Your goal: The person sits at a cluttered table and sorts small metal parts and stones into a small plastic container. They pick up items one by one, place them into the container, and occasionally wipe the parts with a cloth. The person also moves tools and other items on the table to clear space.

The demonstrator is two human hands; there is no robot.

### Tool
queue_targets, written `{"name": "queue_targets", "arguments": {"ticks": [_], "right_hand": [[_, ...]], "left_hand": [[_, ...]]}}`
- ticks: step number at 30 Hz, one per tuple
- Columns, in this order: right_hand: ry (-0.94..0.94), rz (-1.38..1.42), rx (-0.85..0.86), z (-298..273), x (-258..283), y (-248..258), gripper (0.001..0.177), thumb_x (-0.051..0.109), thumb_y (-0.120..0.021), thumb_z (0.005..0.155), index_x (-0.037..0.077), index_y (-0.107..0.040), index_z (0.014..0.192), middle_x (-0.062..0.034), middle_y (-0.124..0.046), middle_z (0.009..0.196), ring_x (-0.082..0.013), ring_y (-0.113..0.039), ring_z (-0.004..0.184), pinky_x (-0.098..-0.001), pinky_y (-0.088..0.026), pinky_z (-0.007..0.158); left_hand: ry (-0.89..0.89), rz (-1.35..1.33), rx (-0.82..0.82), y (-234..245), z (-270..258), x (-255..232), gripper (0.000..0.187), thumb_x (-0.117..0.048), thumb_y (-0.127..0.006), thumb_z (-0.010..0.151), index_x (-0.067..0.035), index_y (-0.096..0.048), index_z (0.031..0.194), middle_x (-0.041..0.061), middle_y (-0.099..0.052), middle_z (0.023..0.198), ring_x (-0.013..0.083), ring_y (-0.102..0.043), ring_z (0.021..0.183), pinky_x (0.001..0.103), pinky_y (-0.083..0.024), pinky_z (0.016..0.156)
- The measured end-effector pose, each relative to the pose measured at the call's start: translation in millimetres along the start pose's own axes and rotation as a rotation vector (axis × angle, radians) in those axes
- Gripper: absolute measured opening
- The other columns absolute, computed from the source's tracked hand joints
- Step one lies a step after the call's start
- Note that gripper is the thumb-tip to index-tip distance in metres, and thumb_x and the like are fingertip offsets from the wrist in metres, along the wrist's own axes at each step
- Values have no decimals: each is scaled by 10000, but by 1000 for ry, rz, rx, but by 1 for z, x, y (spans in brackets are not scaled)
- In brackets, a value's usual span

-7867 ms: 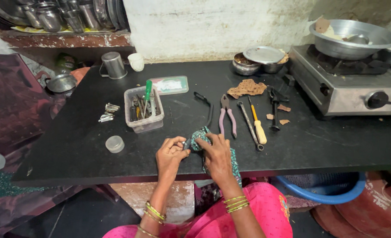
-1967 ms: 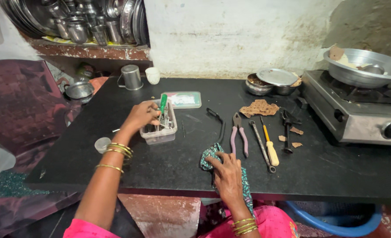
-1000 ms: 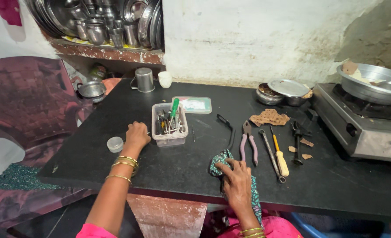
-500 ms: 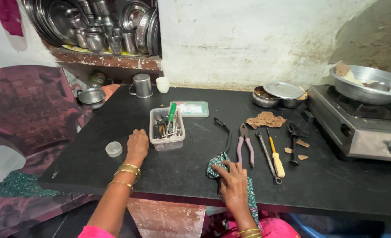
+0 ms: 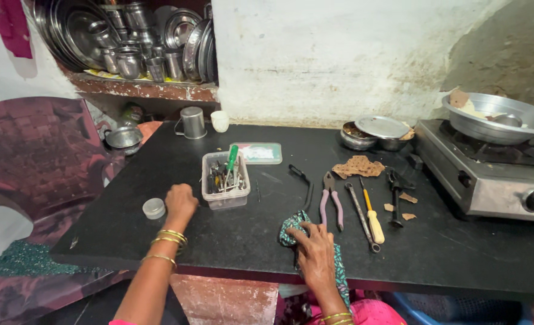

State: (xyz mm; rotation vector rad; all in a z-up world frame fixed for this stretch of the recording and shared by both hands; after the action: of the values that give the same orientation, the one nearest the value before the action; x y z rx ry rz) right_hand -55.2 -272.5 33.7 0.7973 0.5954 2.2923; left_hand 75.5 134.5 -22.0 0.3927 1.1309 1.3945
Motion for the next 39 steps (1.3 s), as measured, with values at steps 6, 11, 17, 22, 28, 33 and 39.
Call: {"name": "queue_targets", "arguments": {"ticks": [6, 11, 17, 22, 28, 33, 39], "right_hand": [[-10, -11, 12, 1, 1, 1, 492, -59, -667, 678, 186, -762, 1094, -75, -683, 1147, -291, -589, 1042, -419, -421, 832], [-15, -4, 3, 2, 3, 2, 486, -55, -669, 689, 190, -759, 1098, -68, -684, 1146, -289, -590, 1043, -422, -428, 842], [-2, -17, 20, -1, 3, 2, 504, -54, -668, 670, 197, -754, 1099, -64, -681, 1151, -294, -585, 1054, -428, -429, 844], [-3, -58, 36, 0, 1, -1, 512, -49, -668, 671, 207, -760, 1105, -69, -678, 1151, -298, -580, 1050, -431, -426, 833], [10, -71, 7, 0, -1, -3, 460, -25, -682, 704, 208, -757, 1094, -60, -682, 1158, -303, -579, 1050, -431, -428, 855], [30, -93, -2, -2, 0, -4, 458, -31, -673, 690, 206, -767, 1070, -55, -692, 1136, -300, -589, 1046, -432, -418, 832], [26, -113, -3, -3, -5, -5, 473, -34, -663, 685, 217, -774, 1070, -36, -699, 1131, -291, -591, 1045, -422, -429, 857]], "left_hand": [[228, -177, -81, 35, 47, 8, 223, -82, -702, 787, 75, -763, 932, 344, -695, 981, 513, -674, 974, 526, -544, 883], [257, -552, 90, 30, 71, -48, 369, -242, -777, 815, 121, -715, 842, 266, -739, 818, 389, -799, 790, 465, -639, 724], [161, -324, -146, 27, 60, -38, 305, -244, -768, 854, 59, -746, 878, 302, -687, 932, 484, -673, 936, 535, -556, 806], [-60, -387, 25, -9, 55, -18, 202, -95, -625, 795, -69, -796, 899, 224, -735, 885, 391, -742, 893, 471, -576, 866], [-111, -314, 213, -22, 73, -16, 158, -89, -679, 780, -60, -777, 900, 221, -712, 864, 372, -746, 879, 451, -584, 809], [-108, -261, 196, -9, 70, -30, 141, -111, -686, 807, -101, -816, 861, 210, -722, 886, 406, -703, 890, 455, -557, 806], [-274, -594, 258, 5, 50, -40, 289, -31, -563, 814, -141, -777, 975, 137, -748, 940, 343, -731, 952, 401, -545, 885]]}}
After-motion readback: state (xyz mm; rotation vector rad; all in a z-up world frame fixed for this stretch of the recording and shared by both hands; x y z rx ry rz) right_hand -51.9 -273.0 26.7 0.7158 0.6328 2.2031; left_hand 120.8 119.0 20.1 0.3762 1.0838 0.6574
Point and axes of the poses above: each hand's wrist, its own z-axis towards the middle knuckle, its own y-axis out of the back of the hand, x = y × z, the point moved 8 cm from there along z, towards the middle knuckle
